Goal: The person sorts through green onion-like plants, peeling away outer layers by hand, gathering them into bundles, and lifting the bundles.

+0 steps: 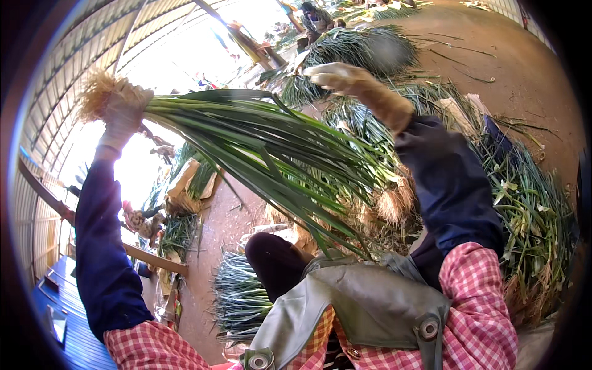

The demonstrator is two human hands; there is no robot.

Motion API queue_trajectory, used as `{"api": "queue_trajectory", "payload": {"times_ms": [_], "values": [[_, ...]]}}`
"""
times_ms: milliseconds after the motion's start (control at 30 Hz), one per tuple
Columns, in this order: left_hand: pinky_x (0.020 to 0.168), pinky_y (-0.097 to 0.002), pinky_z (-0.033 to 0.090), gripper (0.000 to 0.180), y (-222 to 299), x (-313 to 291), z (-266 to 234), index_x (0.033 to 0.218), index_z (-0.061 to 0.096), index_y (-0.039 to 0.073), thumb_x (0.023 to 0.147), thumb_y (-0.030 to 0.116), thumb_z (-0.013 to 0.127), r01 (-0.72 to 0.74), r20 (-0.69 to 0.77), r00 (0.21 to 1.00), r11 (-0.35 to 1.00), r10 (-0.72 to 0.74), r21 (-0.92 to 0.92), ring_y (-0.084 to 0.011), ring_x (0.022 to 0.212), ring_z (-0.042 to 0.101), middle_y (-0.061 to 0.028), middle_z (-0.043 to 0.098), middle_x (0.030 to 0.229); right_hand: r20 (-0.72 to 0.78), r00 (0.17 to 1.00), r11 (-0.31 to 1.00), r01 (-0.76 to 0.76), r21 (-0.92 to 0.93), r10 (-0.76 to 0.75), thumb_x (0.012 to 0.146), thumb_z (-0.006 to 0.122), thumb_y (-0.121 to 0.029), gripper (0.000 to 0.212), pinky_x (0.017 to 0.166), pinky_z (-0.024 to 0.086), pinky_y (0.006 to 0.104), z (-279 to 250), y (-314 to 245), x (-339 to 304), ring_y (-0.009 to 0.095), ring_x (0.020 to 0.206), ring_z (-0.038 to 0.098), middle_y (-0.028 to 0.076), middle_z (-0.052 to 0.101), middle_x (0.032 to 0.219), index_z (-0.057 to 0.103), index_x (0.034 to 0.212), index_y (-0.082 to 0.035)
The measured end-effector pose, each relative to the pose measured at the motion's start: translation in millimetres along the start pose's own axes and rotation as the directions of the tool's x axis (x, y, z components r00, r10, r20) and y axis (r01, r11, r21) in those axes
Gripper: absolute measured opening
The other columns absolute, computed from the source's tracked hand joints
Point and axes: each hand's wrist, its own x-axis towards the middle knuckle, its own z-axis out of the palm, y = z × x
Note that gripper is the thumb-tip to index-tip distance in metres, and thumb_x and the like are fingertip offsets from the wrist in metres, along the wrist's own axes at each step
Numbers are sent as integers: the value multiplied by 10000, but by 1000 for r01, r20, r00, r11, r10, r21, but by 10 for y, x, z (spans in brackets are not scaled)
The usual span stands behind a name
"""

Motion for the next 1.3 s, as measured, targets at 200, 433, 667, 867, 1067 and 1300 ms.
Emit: {"api": "queue_trajectory", "payload": {"times_ms": [200,433,667,867,1067,1300], "values": [[1011,-392,388,249,93,216,-224,1056,609,156,830,79,540,-48,41,998,999,48,0,-227,902,576,-50,589,852,34,994,921,-87,-380,109,888,645,-308,367,836,484,343,903,-299,247,245,953,636,164,666,1030,622,1116,-21],[928,-346,418,71,204,379,-220,844,587,158,809,100,608,-165,-252,959,978,129,-127,-181,706,555,-14,527,679,-89,995,691,-42,-722,-33,902,566,-261,225,765,491,411,981,-244,63,351,881,630,172,647,924,650,996,-74],[978,-365,402,76,426,418,-192,843,591,169,813,99,582,-127,-63,990,990,123,-66,-185,745,571,-15,533,690,-103,884,548,188,-815,-455,879,616,-192,121,639,491,394,652,-267,126,306,721,615,122,609,765,631,895,-73],[823,-346,454,58,701,417,-181,744,594,141,800,130,598,-125,76,987,972,142,-197,-230,774,581,-50,570,681,49,943,309,157,-938,-330,882,607,-187,105,567,482,386,522,-946,275,282,637,623,109,605,695,602,863,-83],[773,-364,484,64,795,501,-217,770,622,146,828,164,604,-61,166,981,977,96,-202,-228,746,629,-59,611,700,109,979,143,134,-981,-173,889,528,-118,128,644,507,395,551,-1416,225,257,740,669,131,663,813,644,942,-117],[754,-375,469,106,1114,923,-155,763,659,132,819,214,621,-96,369,920,990,129,-106,-189,713,634,-30,572,613,329,833,-92,322,-942,-446,793,568,-211,182,608,518,434,587,-1696,772,303,693,673,149,663,714,697,839,-91]]}}
